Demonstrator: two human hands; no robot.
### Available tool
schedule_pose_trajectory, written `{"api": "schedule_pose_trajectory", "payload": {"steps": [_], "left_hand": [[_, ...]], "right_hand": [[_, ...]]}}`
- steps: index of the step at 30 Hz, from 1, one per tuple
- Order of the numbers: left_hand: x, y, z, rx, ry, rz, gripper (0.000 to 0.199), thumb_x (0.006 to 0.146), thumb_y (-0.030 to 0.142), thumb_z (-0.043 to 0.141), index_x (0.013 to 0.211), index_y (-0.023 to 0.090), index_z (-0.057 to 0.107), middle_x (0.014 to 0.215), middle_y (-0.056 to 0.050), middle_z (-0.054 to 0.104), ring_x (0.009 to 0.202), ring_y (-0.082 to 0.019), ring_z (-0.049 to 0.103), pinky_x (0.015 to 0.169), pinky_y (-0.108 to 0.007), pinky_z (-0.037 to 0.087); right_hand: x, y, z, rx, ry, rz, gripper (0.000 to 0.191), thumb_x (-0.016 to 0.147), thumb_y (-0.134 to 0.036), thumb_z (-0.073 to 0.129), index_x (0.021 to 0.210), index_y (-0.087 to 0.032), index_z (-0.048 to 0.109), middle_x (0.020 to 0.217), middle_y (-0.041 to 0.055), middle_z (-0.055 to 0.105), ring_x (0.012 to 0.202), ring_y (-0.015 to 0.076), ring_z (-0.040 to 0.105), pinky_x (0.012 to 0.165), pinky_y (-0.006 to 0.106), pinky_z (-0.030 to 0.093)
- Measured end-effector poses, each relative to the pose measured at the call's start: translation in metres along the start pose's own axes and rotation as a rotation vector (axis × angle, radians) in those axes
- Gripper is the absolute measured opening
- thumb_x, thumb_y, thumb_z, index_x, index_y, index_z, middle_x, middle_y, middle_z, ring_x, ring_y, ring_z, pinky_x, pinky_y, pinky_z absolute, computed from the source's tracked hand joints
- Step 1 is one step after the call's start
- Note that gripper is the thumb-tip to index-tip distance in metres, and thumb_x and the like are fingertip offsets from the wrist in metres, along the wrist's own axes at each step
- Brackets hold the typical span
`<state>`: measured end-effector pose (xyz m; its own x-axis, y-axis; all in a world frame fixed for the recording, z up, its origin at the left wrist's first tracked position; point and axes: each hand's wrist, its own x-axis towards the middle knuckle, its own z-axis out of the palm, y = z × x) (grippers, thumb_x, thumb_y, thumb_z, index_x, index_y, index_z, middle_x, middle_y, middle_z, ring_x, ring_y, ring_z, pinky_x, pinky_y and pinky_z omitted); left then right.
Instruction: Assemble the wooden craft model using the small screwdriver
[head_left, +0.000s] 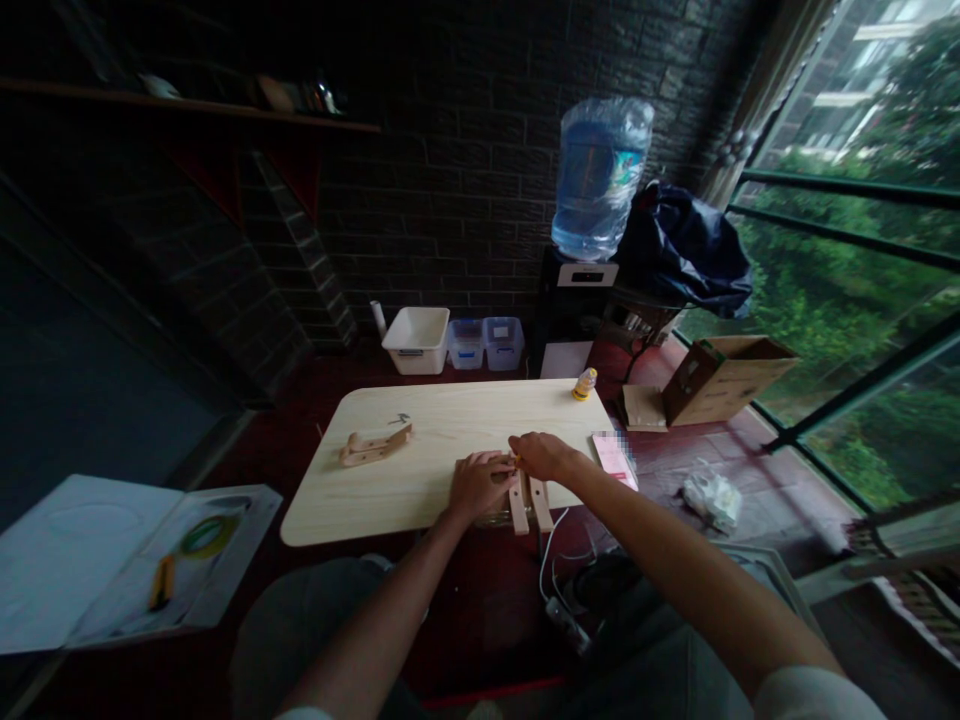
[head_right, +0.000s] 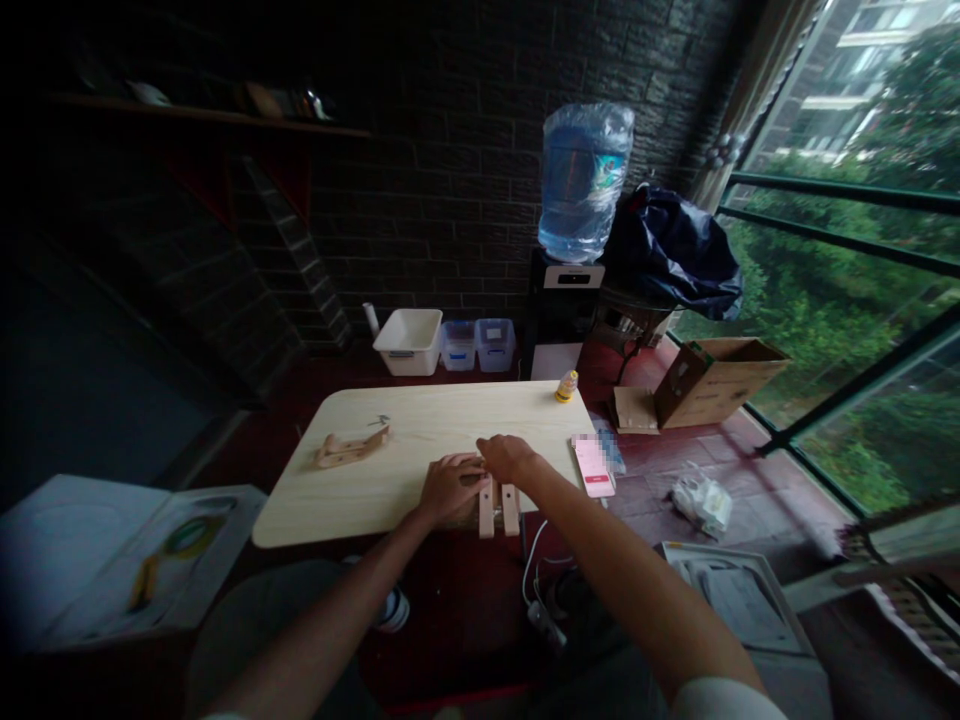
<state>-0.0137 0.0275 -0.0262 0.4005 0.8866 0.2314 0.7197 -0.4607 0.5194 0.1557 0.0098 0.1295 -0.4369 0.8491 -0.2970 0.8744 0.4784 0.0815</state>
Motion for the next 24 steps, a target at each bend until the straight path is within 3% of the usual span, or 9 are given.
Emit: {"api": "schedule_pose_trajectory", "payload": {"steps": [3,9,15,24], "left_hand": [[0.004,-0.003,0.000,-0.011,-0.028,0.009,0.027,0.084,0.059,0.069,0.100,0.039,0.078,0.127,0.003,0.069,0.119,-0.024,0.059,0.109,-0.043,0.042],[0.012,-0.004,-0.002,-0.032,-0.087,0.055,0.027,0.082,0.056,0.071,0.098,0.036,0.079,0.129,0.002,0.069,0.121,-0.024,0.060,0.120,-0.049,0.031],[0.010,-0.005,0.000,-0.062,-0.088,0.049,0.026,0.085,0.053,0.068,0.100,0.034,0.078,0.130,0.002,0.068,0.123,-0.023,0.058,0.112,-0.041,0.041],[0.004,-0.003,0.003,-0.075,-0.045,-0.021,0.027,0.085,0.055,0.067,0.101,0.037,0.078,0.132,0.005,0.067,0.123,-0.023,0.058,0.111,-0.041,0.042]], "right_hand": [[-0.001,0.000,0.003,0.007,0.001,0.011,0.030,0.099,-0.025,0.054,0.126,-0.012,0.057,0.116,0.0187,0.072,0.106,0.0259,0.072,0.086,0.032,0.056],[-0.006,0.000,0.003,0.080,0.022,0.045,0.033,0.099,-0.029,0.055,0.127,-0.011,0.056,0.116,0.0192,0.073,0.106,0.0271,0.072,0.082,0.033,0.056],[-0.009,0.006,0.000,0.063,0.003,0.004,0.032,0.097,-0.027,0.054,0.125,-0.012,0.059,0.116,0.0193,0.073,0.107,0.0291,0.072,0.082,0.034,0.056],[-0.013,0.004,0.005,0.019,0.020,-0.006,0.031,0.098,-0.021,0.049,0.128,-0.015,0.054,0.118,0.0183,0.071,0.107,0.0272,0.071,0.083,0.034,0.055]]}}
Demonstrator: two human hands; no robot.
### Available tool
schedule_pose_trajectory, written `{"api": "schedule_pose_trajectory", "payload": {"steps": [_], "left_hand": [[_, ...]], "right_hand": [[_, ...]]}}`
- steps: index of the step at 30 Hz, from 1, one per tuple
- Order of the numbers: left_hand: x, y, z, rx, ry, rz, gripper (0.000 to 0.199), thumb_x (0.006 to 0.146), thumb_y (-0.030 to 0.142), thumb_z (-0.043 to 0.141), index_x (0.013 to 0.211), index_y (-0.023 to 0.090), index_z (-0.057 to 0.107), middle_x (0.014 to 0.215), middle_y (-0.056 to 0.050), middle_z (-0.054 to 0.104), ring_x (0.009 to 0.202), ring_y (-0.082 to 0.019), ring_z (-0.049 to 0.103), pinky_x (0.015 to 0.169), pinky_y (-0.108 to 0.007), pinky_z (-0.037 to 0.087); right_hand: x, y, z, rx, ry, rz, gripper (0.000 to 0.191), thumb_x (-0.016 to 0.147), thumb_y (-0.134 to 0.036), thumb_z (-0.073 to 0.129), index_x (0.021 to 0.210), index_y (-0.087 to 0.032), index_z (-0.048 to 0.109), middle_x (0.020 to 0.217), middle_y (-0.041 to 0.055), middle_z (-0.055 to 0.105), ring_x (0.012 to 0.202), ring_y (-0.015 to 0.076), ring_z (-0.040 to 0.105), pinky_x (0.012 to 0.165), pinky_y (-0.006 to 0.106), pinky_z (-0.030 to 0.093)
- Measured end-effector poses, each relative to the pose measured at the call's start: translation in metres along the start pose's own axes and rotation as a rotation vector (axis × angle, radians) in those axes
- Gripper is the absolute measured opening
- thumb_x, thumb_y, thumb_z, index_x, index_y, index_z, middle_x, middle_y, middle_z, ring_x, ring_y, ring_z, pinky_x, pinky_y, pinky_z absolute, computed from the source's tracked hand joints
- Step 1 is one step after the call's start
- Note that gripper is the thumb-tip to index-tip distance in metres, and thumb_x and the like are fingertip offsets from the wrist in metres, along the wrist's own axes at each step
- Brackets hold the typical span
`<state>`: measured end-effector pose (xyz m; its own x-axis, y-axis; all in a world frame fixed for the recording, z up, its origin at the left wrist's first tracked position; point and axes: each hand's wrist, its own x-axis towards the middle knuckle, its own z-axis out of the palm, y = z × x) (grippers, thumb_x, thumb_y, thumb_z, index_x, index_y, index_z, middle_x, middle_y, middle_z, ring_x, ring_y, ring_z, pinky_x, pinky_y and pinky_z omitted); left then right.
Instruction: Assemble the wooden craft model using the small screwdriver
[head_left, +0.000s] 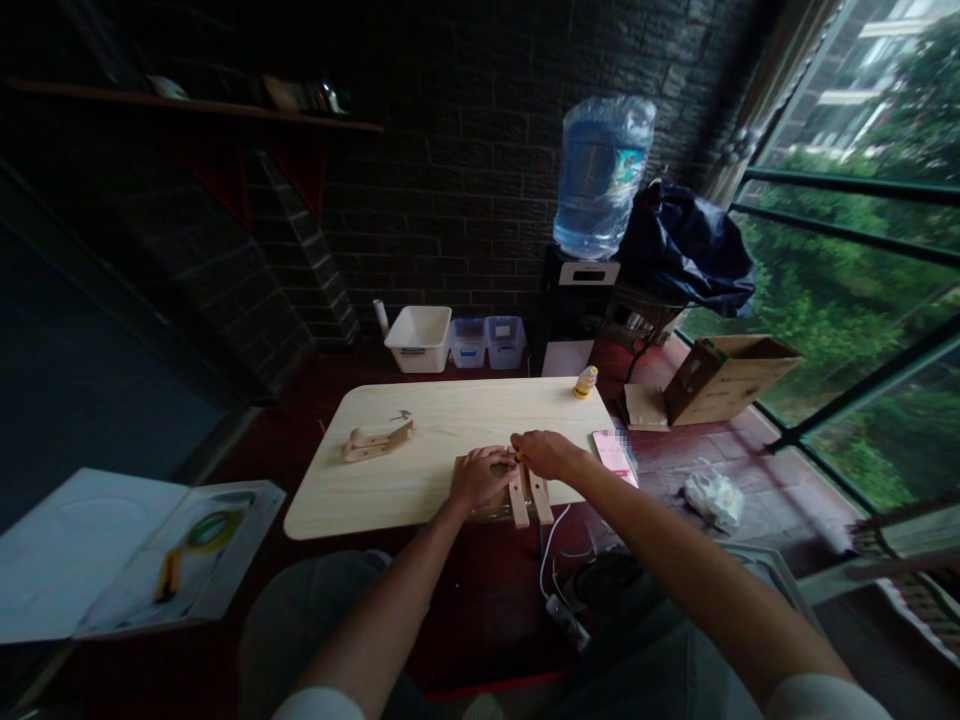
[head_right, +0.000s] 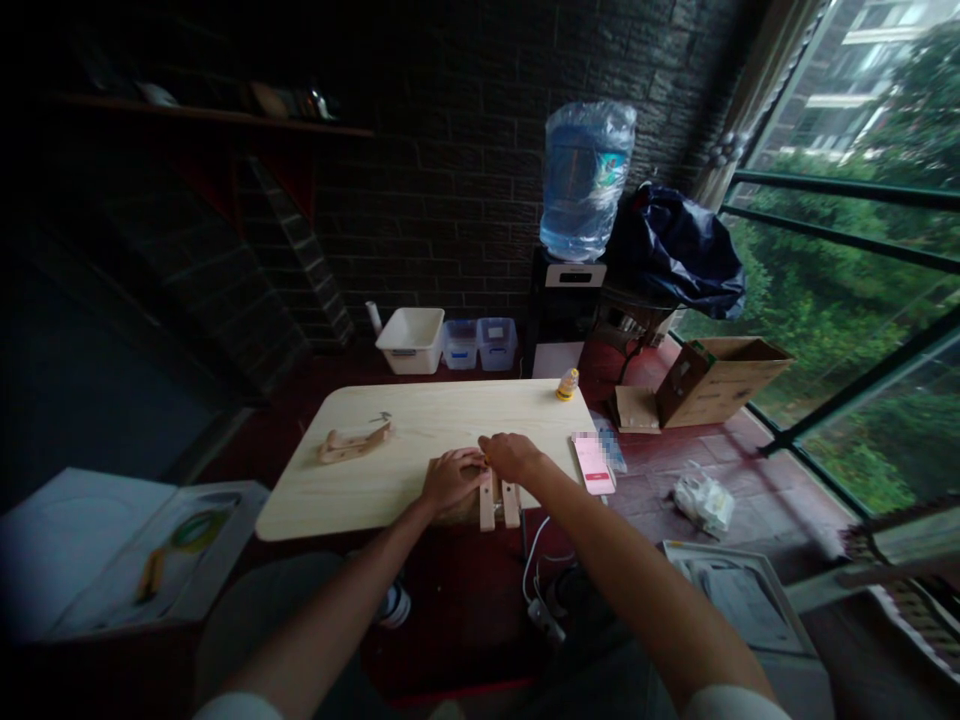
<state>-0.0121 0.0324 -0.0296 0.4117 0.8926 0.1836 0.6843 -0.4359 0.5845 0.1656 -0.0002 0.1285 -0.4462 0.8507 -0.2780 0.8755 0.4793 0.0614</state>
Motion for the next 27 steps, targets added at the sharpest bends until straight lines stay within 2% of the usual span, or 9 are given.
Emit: {"api": "schedule_pose_trajectory", "payload": {"steps": [7,17,27], "left_hand": [[-0.001,0.000,0.000,0.011,0.007,-0.014,0.023,0.084,0.057,0.068,0.095,0.040,0.079,0.132,0.007,0.067,0.122,-0.024,0.058,0.111,-0.043,0.042],[-0.002,-0.001,0.000,0.002,0.011,0.007,0.025,0.085,0.056,0.067,0.098,0.038,0.079,0.133,0.005,0.067,0.125,-0.023,0.057,0.110,-0.042,0.042],[-0.003,-0.004,0.000,0.024,-0.002,0.013,0.025,0.086,0.055,0.066,0.102,0.041,0.078,0.135,0.007,0.065,0.125,-0.024,0.055,0.112,-0.044,0.040]], "right_hand": [[0.001,-0.003,0.006,0.015,-0.002,0.023,0.032,0.100,-0.019,0.045,0.129,-0.012,0.052,0.117,0.0196,0.071,0.108,0.0273,0.070,0.084,0.033,0.055],[-0.003,-0.006,-0.006,0.001,0.013,-0.009,0.028,0.100,-0.023,0.046,0.126,-0.017,0.056,0.117,0.0167,0.073,0.106,0.0264,0.071,0.083,0.034,0.055],[0.004,-0.004,0.005,0.017,-0.004,0.022,0.029,0.101,-0.028,0.049,0.126,-0.014,0.056,0.116,0.0182,0.073,0.106,0.0267,0.071,0.083,0.033,0.055]]}}
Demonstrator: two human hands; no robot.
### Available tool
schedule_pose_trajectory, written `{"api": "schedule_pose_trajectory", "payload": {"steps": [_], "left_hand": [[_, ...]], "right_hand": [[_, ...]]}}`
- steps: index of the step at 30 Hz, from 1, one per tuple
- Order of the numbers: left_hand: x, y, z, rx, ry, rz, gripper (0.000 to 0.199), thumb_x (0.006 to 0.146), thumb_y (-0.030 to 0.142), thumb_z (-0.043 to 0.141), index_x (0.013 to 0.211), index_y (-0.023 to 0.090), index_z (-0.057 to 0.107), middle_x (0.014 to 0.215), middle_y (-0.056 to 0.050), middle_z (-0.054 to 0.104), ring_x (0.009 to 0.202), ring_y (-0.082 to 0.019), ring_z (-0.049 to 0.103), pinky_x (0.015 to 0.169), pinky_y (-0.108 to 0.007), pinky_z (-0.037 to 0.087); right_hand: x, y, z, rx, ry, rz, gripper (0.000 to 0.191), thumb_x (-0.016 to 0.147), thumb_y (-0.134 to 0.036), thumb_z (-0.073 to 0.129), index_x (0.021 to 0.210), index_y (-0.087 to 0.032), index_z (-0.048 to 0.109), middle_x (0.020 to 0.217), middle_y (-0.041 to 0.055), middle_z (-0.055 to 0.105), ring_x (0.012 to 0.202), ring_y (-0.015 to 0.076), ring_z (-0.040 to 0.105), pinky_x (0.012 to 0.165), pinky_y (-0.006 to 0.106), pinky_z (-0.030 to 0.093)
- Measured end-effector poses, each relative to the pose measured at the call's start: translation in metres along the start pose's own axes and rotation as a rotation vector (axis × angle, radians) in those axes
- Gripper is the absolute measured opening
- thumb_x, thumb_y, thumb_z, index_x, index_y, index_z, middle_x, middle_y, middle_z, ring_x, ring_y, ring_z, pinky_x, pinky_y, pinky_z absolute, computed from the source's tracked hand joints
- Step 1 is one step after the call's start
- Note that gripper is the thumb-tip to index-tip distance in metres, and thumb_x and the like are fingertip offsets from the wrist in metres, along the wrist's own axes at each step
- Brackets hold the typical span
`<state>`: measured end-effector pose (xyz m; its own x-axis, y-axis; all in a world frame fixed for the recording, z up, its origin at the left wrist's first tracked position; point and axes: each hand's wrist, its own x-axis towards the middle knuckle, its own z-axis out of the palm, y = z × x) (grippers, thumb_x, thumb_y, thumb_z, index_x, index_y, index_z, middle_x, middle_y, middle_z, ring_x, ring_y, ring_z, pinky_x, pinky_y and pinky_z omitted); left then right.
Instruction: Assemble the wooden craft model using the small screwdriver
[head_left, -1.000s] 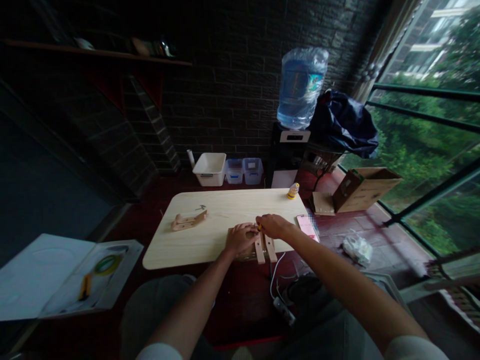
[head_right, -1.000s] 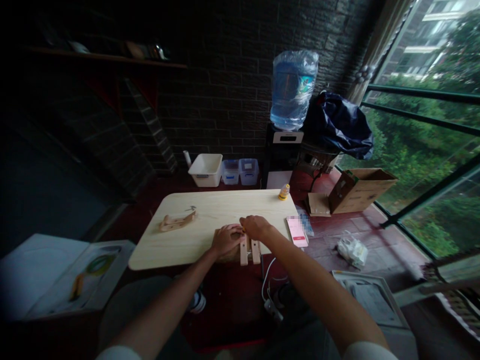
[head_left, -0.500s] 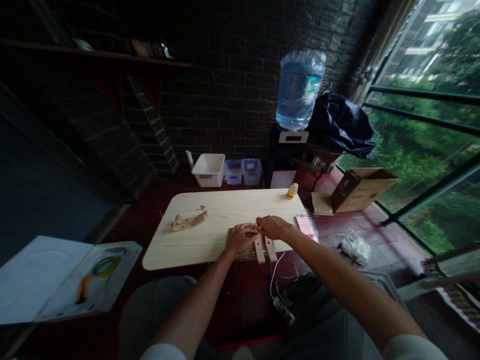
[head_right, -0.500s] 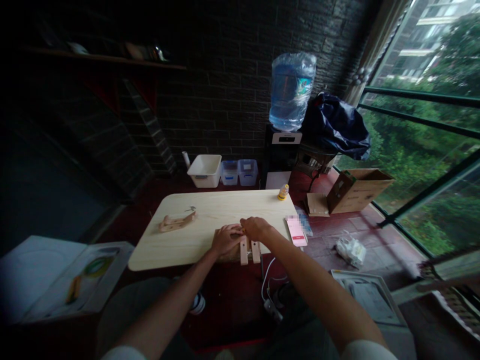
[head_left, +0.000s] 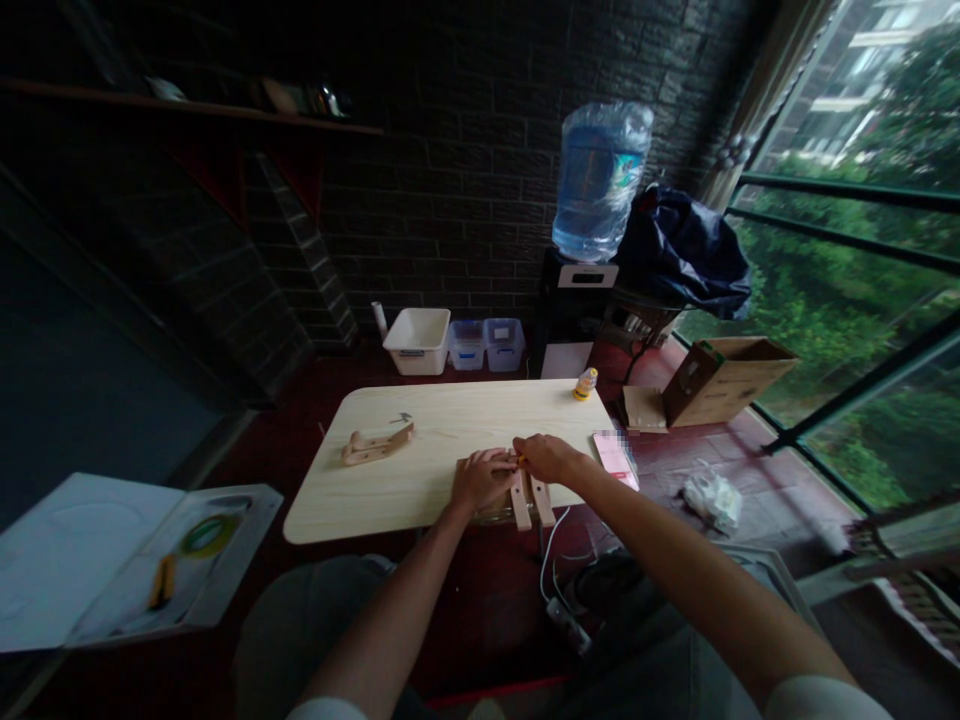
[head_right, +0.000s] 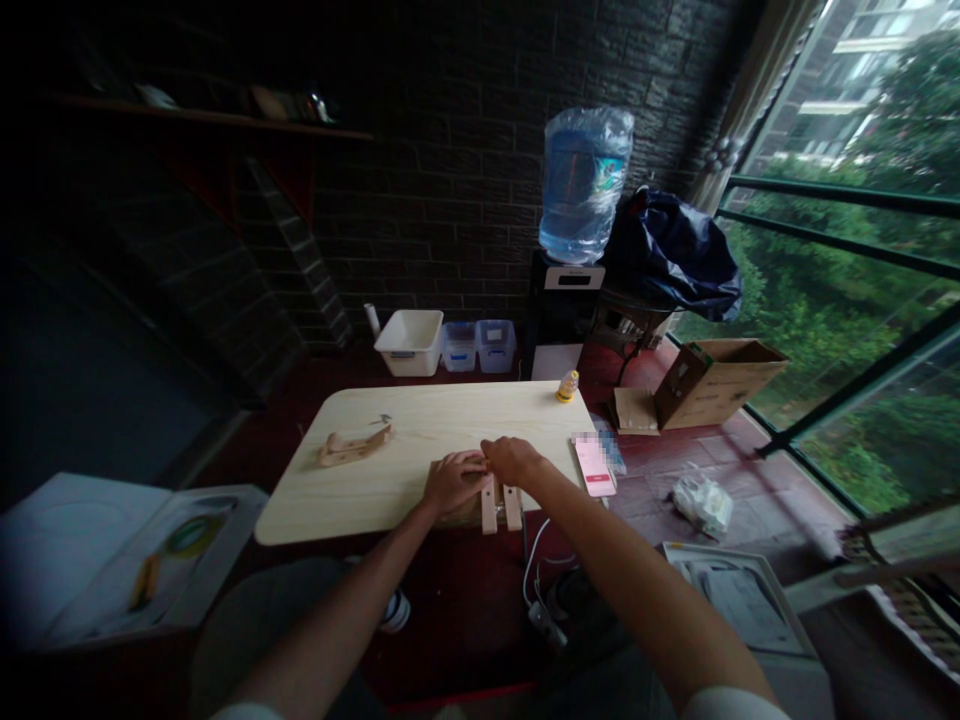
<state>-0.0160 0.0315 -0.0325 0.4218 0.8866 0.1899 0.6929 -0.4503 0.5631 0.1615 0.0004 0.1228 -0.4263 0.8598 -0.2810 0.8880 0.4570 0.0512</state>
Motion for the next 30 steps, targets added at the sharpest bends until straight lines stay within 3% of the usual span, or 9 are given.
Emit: {"api": "schedule_pose_trajectory", "payload": {"steps": [9,18,30], "left_hand": [[-0.001,-0.001,-0.003,-0.018,-0.036,0.007,0.029,0.083,0.051,0.069,0.109,0.039,0.076,0.137,0.005,0.063,0.127,-0.024,0.054,0.113,-0.043,0.039],[0.000,0.005,-0.006,-0.023,-0.055,-0.026,0.033,0.080,0.055,0.072,0.108,0.038,0.076,0.138,0.005,0.063,0.128,-0.025,0.052,0.115,-0.042,0.036],[0.000,0.001,-0.004,-0.025,-0.026,-0.015,0.030,0.081,0.050,0.071,0.109,0.039,0.074,0.136,0.006,0.064,0.127,-0.025,0.054,0.114,-0.044,0.037]], "right_hand": [[-0.002,0.000,-0.010,0.057,0.003,0.026,0.033,0.102,-0.038,0.048,0.125,-0.017,0.058,0.115,0.0169,0.073,0.107,0.0280,0.071,0.085,0.035,0.053],[0.000,0.003,-0.007,0.046,0.033,-0.004,0.025,0.102,-0.029,0.048,0.120,-0.016,0.059,0.118,0.0151,0.071,0.107,0.0260,0.070,0.084,0.033,0.053],[-0.005,-0.002,-0.010,0.072,0.043,0.003,0.030,0.104,-0.036,0.046,0.126,-0.019,0.054,0.118,0.0147,0.071,0.107,0.0258,0.070,0.085,0.033,0.052]]}}
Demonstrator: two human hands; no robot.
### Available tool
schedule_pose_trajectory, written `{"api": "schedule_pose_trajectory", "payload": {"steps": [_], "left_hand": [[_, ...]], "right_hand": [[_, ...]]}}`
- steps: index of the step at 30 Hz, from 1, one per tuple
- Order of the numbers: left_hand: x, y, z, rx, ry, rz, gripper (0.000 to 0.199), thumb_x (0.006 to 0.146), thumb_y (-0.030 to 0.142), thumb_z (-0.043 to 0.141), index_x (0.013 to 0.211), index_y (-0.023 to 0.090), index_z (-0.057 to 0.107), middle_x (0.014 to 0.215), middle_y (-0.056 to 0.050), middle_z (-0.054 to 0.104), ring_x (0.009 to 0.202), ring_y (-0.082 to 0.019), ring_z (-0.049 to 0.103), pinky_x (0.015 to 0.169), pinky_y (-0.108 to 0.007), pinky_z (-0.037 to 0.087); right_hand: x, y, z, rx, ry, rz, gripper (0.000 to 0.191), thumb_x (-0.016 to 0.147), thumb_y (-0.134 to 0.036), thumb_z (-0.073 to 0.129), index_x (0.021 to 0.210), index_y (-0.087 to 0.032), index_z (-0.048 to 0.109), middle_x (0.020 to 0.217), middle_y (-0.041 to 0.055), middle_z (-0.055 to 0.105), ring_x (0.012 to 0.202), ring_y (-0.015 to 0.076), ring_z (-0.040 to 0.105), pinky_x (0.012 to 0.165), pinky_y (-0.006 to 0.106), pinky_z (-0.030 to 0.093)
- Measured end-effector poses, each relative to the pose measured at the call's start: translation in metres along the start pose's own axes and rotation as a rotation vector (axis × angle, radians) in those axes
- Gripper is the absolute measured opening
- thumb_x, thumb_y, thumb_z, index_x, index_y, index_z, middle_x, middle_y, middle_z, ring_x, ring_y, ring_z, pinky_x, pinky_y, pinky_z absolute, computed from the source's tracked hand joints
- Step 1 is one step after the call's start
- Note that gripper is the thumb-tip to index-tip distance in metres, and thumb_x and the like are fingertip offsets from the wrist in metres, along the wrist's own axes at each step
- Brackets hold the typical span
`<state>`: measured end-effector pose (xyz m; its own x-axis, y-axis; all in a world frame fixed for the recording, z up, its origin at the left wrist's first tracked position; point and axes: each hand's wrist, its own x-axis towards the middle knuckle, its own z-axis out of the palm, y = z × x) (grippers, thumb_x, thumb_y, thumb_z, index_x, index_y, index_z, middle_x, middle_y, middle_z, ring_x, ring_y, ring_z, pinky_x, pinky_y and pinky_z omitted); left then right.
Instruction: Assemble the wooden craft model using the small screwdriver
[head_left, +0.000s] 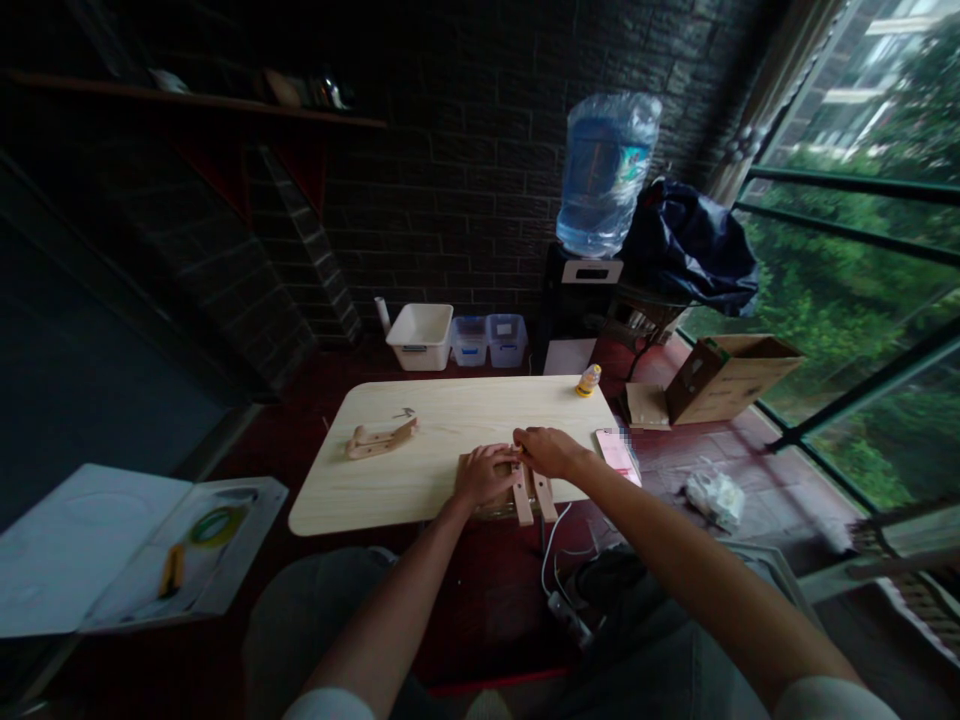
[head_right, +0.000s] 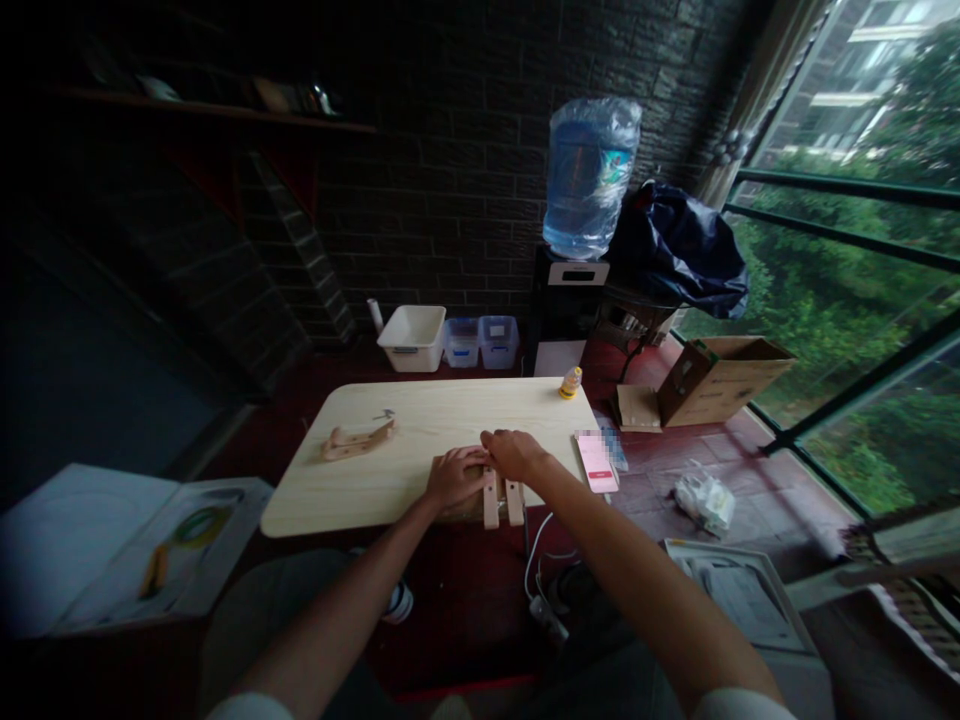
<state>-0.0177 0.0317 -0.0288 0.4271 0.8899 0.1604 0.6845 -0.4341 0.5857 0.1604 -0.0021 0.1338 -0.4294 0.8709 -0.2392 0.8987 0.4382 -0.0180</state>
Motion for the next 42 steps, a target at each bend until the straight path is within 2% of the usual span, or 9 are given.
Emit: {"api": "schedule_pose_trajectory", "payload": {"steps": [5,14,21,25,30,33,36,42], "left_hand": [[0.000,0.001,0.000,-0.034,0.031,0.009,0.023,0.081,0.042,0.071,0.101,0.033,0.074,0.134,0.004,0.066,0.127,-0.023,0.055,0.114,-0.041,0.038],[0.000,0.005,-0.002,-0.034,-0.006,-0.013,0.019,0.085,0.043,0.067,0.097,0.032,0.076,0.136,0.004,0.065,0.128,-0.024,0.054,0.116,-0.043,0.036],[0.000,0.007,-0.003,-0.020,0.006,-0.012,0.019,0.084,0.042,0.069,0.099,0.034,0.075,0.134,0.005,0.066,0.126,-0.024,0.056,0.114,-0.042,0.038],[0.000,0.008,-0.002,-0.009,0.041,0.008,0.019,0.084,0.041,0.068,0.099,0.033,0.075,0.132,0.004,0.067,0.125,-0.023,0.057,0.114,-0.041,0.039],[-0.001,0.009,-0.004,-0.026,0.008,0.002,0.017,0.083,0.041,0.069,0.097,0.033,0.075,0.134,0.004,0.066,0.126,-0.023,0.056,0.115,-0.042,0.038],[-0.001,0.010,-0.007,-0.028,-0.003,-0.015,0.019,0.083,0.042,0.069,0.098,0.032,0.075,0.135,0.004,0.065,0.128,-0.024,0.055,0.116,-0.043,0.037],[-0.001,0.010,-0.007,-0.026,-0.009,-0.025,0.020,0.082,0.043,0.070,0.098,0.032,0.075,0.134,0.003,0.065,0.128,-0.024,0.054,0.116,-0.042,0.037],[-0.002,0.009,-0.006,-0.029,0.003,-0.006,0.017,0.084,0.042,0.069,0.096,0.033,0.075,0.135,0.005,0.065,0.127,-0.023,0.055,0.115,-0.042,0.038]], "right_hand": [[-0.001,0.004,-0.003,0.012,0.004,-0.004,0.028,0.104,-0.036,0.044,0.123,-0.018,0.056,0.117,0.0153,0.071,0.108,0.0263,0.070,0.085,0.033,0.051],[0.004,0.005,0.016,0.069,-0.010,0.024,0.033,0.106,-0.040,0.041,0.127,-0.016,0.050,0.119,0.0167,0.071,0.110,0.0260,0.069,0.084,0.031,0.050],[-0.003,0.003,0.003,0.063,-0.033,0.049,0.034,0.103,-0.043,0.047,0.124,-0.017,0.054,0.116,0.0166,0.073,0.107,0.0270,0.071,0.080,0.031,0.051],[-0.005,0.003,-0.003,0.022,-0.010,0.043,0.038,0.104,-0.048,0.043,0.121,-0.017,0.057,0.113,0.0168,0.073,0.104,0.0292,0.071,0.079,0.034,0.052],[-0.002,-0.001,0.005,0.009,0.017,0.037,0.027,0.102,-0.031,0.047,0.122,-0.014,0.056,0.119,0.0170,0.069,0.107,0.0265,0.069,0.084,0.034,0.053],[0.000,-0.005,0.010,0.011,0.033,-0.011,0.028,0.100,-0.022,0.048,0.126,-0.011,0.053,0.124,0.0180,0.066,0.112,0.0244,0.066,0.090,0.033,0.052],[0.000,-0.007,0.011,-0.001,0.025,-0.019,0.029,0.101,-0.021,0.045,0.127,-0.010,0.051,0.124,0.0190,0.065,0.113,0.0244,0.065,0.092,0.034,0.052],[-0.004,-0.005,0.005,-0.002,-0.007,0.048,0.029,0.104,-0.030,0.043,0.127,-0.014,0.050,0.122,0.0187,0.067,0.109,0.0265,0.069,0.086,0.034,0.053]]}}
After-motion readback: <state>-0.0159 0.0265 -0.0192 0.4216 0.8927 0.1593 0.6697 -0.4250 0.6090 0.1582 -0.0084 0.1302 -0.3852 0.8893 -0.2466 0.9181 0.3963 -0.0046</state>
